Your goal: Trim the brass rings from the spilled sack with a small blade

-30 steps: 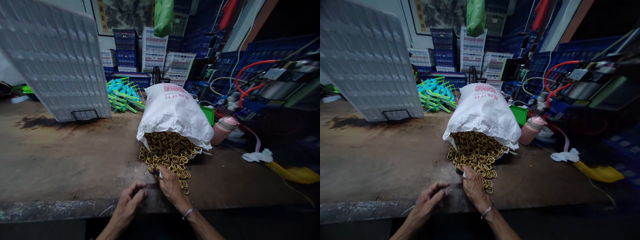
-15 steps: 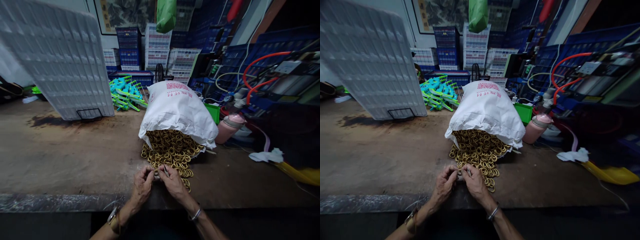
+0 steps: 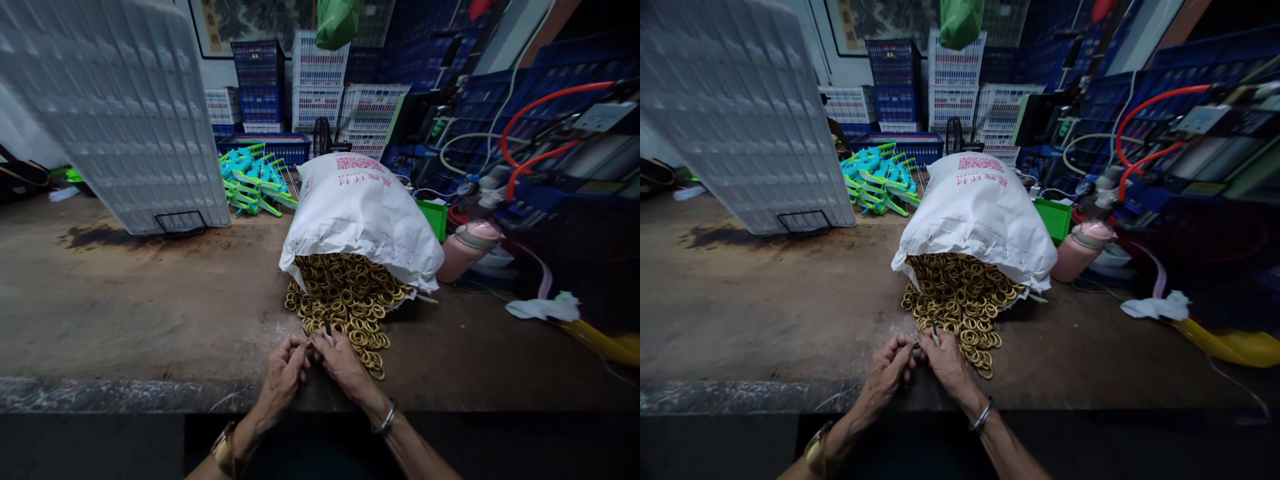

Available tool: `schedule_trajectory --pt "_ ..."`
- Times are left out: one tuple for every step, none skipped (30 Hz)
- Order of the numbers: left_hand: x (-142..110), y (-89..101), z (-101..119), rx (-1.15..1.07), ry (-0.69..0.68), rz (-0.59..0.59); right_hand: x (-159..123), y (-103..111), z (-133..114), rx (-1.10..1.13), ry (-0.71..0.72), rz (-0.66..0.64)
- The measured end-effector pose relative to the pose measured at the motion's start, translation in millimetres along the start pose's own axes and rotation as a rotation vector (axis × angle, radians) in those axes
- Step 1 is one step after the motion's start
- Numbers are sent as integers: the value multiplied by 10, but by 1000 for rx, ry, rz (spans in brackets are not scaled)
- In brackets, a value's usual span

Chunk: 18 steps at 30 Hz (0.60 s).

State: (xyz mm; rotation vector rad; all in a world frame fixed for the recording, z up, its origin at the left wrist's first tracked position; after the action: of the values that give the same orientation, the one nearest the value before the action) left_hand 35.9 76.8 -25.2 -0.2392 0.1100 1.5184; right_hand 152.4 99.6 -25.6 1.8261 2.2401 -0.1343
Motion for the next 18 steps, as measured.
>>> schedule_trajectory --pt "-7 11 -16 -8 27 -6 1 4 -23 -50 41 16" --pt "-13 22 -34 -15 42 -16 -4 5 -49 -99 77 30" --pt "-19 32 -55 -23 51 -28 -14 1 -76 -145 105 34" --pt "-23 40 -77 -30 57 -44 -27 -7 -99 -184 120 30" --pt "-28 46 -98 -38 61 -63 -41 -17 -118 -211 125 21" --pt "-32 49 -115 -48 62 -82 -54 -28 -131 -227 126 9" --pt "-37 51 -128 -63 64 -103 -65 -38 -137 -230 123 -3" --pt "-43 52 -136 -83 70 -121 -72 -45 -140 -221 121 -11" --pt "-50 52 -140 -112 78 -138 -77 -50 -140 -204 122 -15" --pt "-59 53 -140 -145 88 -150 -80 -53 -140 -183 124 -20" --pt "-68 54 -136 -180 98 -157 -82 -56 -140 -162 127 -28" --pt "-79 57 -131 -211 108 -160 -84 -60 -141 -144 128 -37" --pt "-90 59 -125 -239 116 -158 -87 -64 -145 -131 129 -45" --pt "-101 62 -120 -261 122 -154 -91 -69 -152 -122 131 -54" --pt "-113 63 -116 -280 128 -151 -95 -73 -160 -118 132 -60" --pt "-124 64 -114 -298 132 -148 -99 -77 -168 -117 133 -62" --pt "-136 63 -113 -315 135 -146 -103 -79 -176 -120 136 -62" --pt "-147 62 -112 -330 136 -145 -105 -79 -181 -127 140 -61"
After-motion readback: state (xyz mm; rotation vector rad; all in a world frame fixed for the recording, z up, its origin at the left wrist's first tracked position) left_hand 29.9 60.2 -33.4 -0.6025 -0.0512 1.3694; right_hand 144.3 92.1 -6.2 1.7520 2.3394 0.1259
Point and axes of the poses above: each hand's wrist, its own x-axis towards the middle knuckle, its own y-axis out of the back of the hand, z = x × y, the point moved 3 cm from there along x, towards the middle knuckle
